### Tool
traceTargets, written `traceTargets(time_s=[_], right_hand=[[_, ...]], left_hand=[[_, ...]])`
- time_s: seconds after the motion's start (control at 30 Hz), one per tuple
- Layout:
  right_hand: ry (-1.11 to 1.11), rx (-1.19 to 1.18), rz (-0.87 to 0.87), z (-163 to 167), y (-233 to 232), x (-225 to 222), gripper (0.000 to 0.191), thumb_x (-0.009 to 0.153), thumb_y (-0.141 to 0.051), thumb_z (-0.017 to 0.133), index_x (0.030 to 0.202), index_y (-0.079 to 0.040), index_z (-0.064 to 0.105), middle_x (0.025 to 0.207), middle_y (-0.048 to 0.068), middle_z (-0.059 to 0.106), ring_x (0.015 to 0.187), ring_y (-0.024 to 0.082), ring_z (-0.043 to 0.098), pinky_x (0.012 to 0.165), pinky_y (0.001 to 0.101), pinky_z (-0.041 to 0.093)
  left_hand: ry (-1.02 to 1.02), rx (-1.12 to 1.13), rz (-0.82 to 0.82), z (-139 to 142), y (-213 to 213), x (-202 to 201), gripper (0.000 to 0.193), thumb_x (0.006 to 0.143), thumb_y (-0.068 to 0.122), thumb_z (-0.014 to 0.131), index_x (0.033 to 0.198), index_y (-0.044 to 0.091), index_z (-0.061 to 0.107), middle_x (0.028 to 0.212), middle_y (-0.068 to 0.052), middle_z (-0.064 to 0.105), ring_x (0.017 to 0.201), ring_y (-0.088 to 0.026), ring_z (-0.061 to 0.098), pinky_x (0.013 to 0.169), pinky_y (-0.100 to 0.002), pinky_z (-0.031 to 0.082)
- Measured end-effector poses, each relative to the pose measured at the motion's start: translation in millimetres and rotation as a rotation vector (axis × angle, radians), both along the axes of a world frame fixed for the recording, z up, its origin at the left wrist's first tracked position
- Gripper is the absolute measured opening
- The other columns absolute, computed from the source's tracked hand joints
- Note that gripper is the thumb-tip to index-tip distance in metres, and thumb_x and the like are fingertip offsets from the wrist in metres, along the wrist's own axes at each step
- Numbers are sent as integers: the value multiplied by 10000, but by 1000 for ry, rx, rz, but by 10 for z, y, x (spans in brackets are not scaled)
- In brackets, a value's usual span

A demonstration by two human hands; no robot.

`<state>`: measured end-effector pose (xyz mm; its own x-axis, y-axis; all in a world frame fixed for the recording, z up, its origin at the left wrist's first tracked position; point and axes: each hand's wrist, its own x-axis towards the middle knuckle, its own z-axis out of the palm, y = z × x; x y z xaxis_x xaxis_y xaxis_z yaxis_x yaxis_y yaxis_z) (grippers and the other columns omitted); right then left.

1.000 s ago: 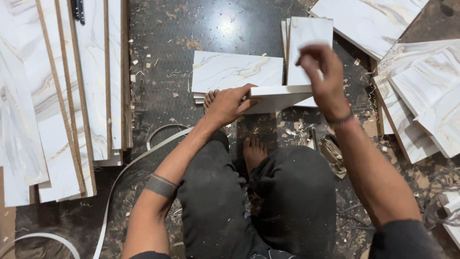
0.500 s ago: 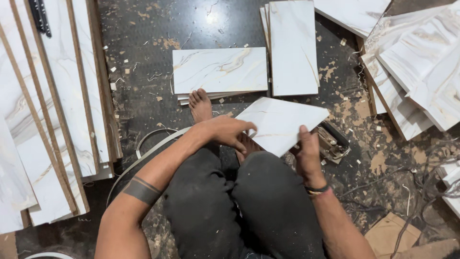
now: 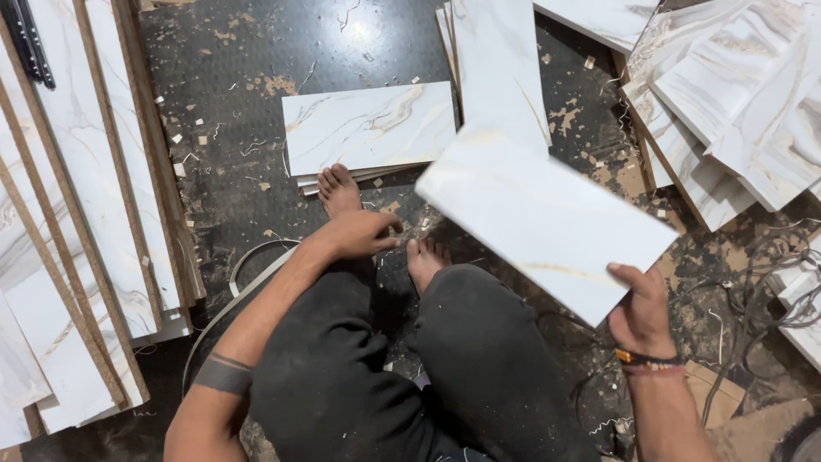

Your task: The person sits on the floor and uses a hand-held edge banding iron to press white edge banding tape onto the edges of marble-patterned PVC panels, running the iron along the tape to adhere it, then presses and trims the banding by hand and stacks finished panels.

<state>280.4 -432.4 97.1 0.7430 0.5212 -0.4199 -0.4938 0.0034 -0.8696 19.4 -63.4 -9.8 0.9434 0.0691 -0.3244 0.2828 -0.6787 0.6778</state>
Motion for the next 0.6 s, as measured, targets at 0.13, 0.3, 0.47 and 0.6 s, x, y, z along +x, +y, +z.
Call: traceTargets(time_s=[0.13,0.3,0.47,0.6], right_hand=[[157,184,-82,-324,361,86,602,898,-39,566,1470,44,399,1393,158,561,1372,313,524,1192,470,382],[370,348,-252,-960,1386,196,549,882,-23,610,1396,46,432,1393,192,543,1350,337,537,1216,526,394],[468,487,-360,-1100,2040,212,527,926,-78,658,1404,22,460,1410,193,563,1359,341,538,1187,501,366],[584,365,-359,-1043,2271,341,542,877,-146,678,1374,-32,496,1359,191,597,1345,381,539,1183,575,402]], left_hand=[[14,4,17,-2,18,14,342,945,350,646,1172,97,681,1015,-172,754,965,-372,708,838,-466,525],[31,-53,82,13,15,-35,322,959,331,620,1179,102,675,971,-155,768,935,-351,723,821,-444,536],[-72,-59,85,48,26,-55,321,957,329,635,1175,96,671,978,-151,766,930,-354,722,817,-443,537],[-47,-52,98,132,52,-45,327,961,344,632,1179,105,673,977,-157,765,929,-358,723,821,-449,536]])
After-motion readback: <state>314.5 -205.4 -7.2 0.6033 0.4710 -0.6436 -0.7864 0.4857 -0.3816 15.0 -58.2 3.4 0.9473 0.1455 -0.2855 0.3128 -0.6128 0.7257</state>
